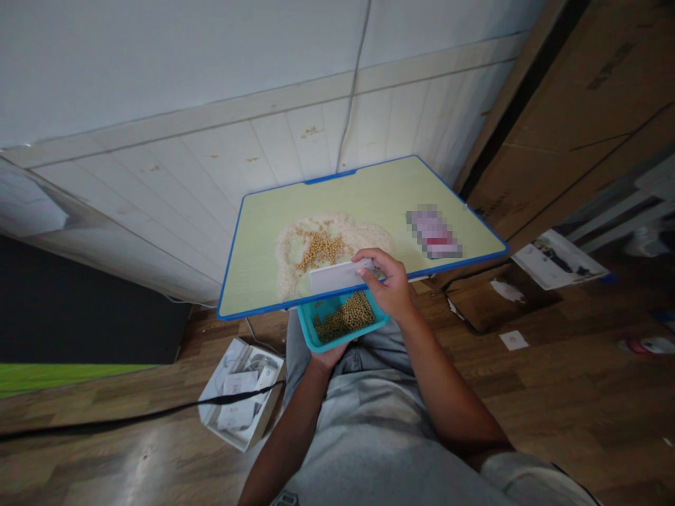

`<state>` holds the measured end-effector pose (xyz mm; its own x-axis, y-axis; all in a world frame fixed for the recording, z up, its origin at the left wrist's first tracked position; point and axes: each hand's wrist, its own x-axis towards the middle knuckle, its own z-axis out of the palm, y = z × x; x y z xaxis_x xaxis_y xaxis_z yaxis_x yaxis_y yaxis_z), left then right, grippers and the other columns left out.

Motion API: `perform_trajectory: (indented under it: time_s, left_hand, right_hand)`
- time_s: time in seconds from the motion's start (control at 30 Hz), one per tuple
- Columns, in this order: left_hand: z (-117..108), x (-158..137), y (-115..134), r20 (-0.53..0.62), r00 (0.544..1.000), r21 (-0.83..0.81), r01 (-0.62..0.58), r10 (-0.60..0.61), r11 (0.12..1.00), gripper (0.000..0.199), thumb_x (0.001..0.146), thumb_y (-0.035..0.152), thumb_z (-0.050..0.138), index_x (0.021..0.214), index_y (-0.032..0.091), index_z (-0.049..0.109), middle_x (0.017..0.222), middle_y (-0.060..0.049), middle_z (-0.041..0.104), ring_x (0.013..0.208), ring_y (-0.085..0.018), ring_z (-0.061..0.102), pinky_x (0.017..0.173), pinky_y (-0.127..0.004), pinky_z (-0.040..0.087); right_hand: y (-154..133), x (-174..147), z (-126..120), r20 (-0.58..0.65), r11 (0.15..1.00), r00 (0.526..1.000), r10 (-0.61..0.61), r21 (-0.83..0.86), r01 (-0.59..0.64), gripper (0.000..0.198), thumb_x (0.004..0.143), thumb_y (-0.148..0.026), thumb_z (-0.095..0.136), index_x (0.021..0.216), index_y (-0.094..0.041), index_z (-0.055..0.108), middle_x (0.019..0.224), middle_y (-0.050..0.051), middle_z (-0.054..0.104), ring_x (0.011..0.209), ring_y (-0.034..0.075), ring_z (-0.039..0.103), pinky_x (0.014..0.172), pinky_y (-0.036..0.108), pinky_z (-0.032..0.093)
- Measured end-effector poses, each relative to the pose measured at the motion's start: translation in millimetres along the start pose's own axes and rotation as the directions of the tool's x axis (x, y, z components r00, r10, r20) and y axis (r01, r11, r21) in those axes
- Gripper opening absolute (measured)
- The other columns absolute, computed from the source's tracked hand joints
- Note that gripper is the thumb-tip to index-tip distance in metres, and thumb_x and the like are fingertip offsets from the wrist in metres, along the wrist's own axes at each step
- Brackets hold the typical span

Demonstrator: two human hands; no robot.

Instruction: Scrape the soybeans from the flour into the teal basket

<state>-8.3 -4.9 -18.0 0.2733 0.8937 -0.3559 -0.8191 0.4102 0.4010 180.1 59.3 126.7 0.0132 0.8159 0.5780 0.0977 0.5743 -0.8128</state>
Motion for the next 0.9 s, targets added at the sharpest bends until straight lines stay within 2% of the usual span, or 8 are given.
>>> perform_trajectory:
  time_s: [0.1, 0.17, 0.4, 0.5, 0.57, 0.67, 0.8, 0.9]
  left_hand:
    - [6, -1, 0, -0.179, 0.984, -0.043, -0.011, 0.003, 0.999, 0.069, 0.11, 0.068, 0.03, 0.126, 0.026, 0.082, 0.157, -0.008, 0.074, 0.173, -0.037, 0.036, 0.142, -0.069, 0.021]
    - [11, -2, 1, -0.234, 0.972, -0.062, -0.003, -0.011, 0.998, 0.072, 0.111, 0.066, 0.024, 0.123, 0.025, 0.083, 0.155, -0.008, 0.075, 0.171, -0.036, 0.04, 0.141, -0.069, 0.024]
    - [4, -2, -1, -0.098, 0.995, -0.021, -0.006, 0.004, 1.0, 0.064, 0.105, 0.073, 0.045, 0.131, 0.027, 0.082, 0.16, -0.011, 0.072, 0.165, -0.047, 0.045, 0.131, -0.085, 0.029]
    - [2, -2, -1, -0.05, 0.998, -0.007, 0.027, -0.027, 1.0, 0.071, 0.103, 0.079, 0.045, 0.135, 0.028, 0.081, 0.169, -0.01, 0.064, 0.163, -0.048, 0.047, 0.13, -0.083, 0.034]
    - [3, -1, -1, -0.042, 0.999, -0.008, 0.034, -0.034, 0.999, 0.076, 0.105, 0.081, 0.034, 0.137, 0.03, 0.08, 0.172, -0.007, 0.061, 0.164, -0.047, 0.047, 0.128, -0.081, 0.038]
    - [3, 2, -2, -0.096, 0.995, -0.021, 0.026, -0.028, 0.999, 0.075, 0.109, 0.074, 0.023, 0.133, 0.032, 0.081, 0.167, -0.004, 0.066, 0.164, -0.042, 0.048, 0.129, -0.077, 0.04]
    - [-3, 4, -4, -0.13, 0.991, 0.026, -0.022, 0.026, 0.999, 0.06, 0.107, 0.069, 0.039, 0.124, 0.031, 0.083, 0.16, -0.004, 0.071, 0.165, -0.04, 0.047, 0.135, -0.069, 0.035]
    - [-5, 5, -4, -0.117, 0.993, 0.025, -0.028, 0.031, 0.999, 0.06, 0.105, 0.072, 0.043, 0.122, 0.031, 0.083, 0.156, -0.006, 0.074, 0.166, -0.039, 0.046, 0.137, -0.068, 0.031]
  right_hand:
    - [0, 0, 0, 0.004, 1.0, 1.0, -0.002, -0.005, 0.002, 0.016, 0.098, -0.033, 0.07, 0.108, -0.026, 0.08, 0.104, 0.005, 0.083, 0.098, 0.025, 0.076, 0.091, 0.037, 0.062]
    - [0, 0, 0, 0.002, 1.0, 1.0, 0.004, -0.01, -0.004, 0.016, 0.098, -0.034, 0.07, 0.108, -0.026, 0.08, 0.104, 0.005, 0.084, 0.099, 0.025, 0.076, 0.093, 0.038, 0.063]
    - [0, 0, 0, -0.008, 1.0, 1.0, 0.004, -0.003, -0.004, 0.016, 0.097, -0.033, 0.07, 0.108, -0.027, 0.08, 0.104, 0.005, 0.084, 0.099, 0.025, 0.076, 0.092, 0.038, 0.063]
    - [0, -1, 0, -0.001, 1.0, 1.0, 0.002, -0.011, -0.002, 0.016, 0.098, -0.034, 0.07, 0.109, -0.027, 0.08, 0.105, 0.005, 0.084, 0.099, 0.025, 0.077, 0.092, 0.038, 0.063]
    - [1, -1, 0, 0.004, 1.0, 1.0, -0.008, -0.01, 0.009, 0.016, 0.1, -0.034, 0.069, 0.11, -0.027, 0.079, 0.105, 0.005, 0.083, 0.099, 0.025, 0.077, 0.093, 0.038, 0.063]
    - [1, -1, 0, -0.001, 1.0, 1.0, -0.025, 0.002, 0.025, 0.015, 0.101, -0.034, 0.07, 0.11, -0.027, 0.079, 0.105, 0.004, 0.083, 0.1, 0.025, 0.078, 0.093, 0.037, 0.063]
    - [1, -2, 0, -0.007, 1.0, 1.0, -0.012, -0.002, 0.012, 0.018, 0.102, -0.04, 0.07, 0.11, -0.026, 0.08, 0.105, 0.005, 0.084, 0.099, 0.025, 0.078, 0.092, 0.037, 0.063]
    - [0, -2, 0, -0.009, 1.0, 1.0, -0.021, 0.004, 0.021, 0.018, 0.102, -0.039, 0.071, 0.11, -0.026, 0.08, 0.105, 0.005, 0.085, 0.099, 0.025, 0.078, 0.092, 0.037, 0.063]
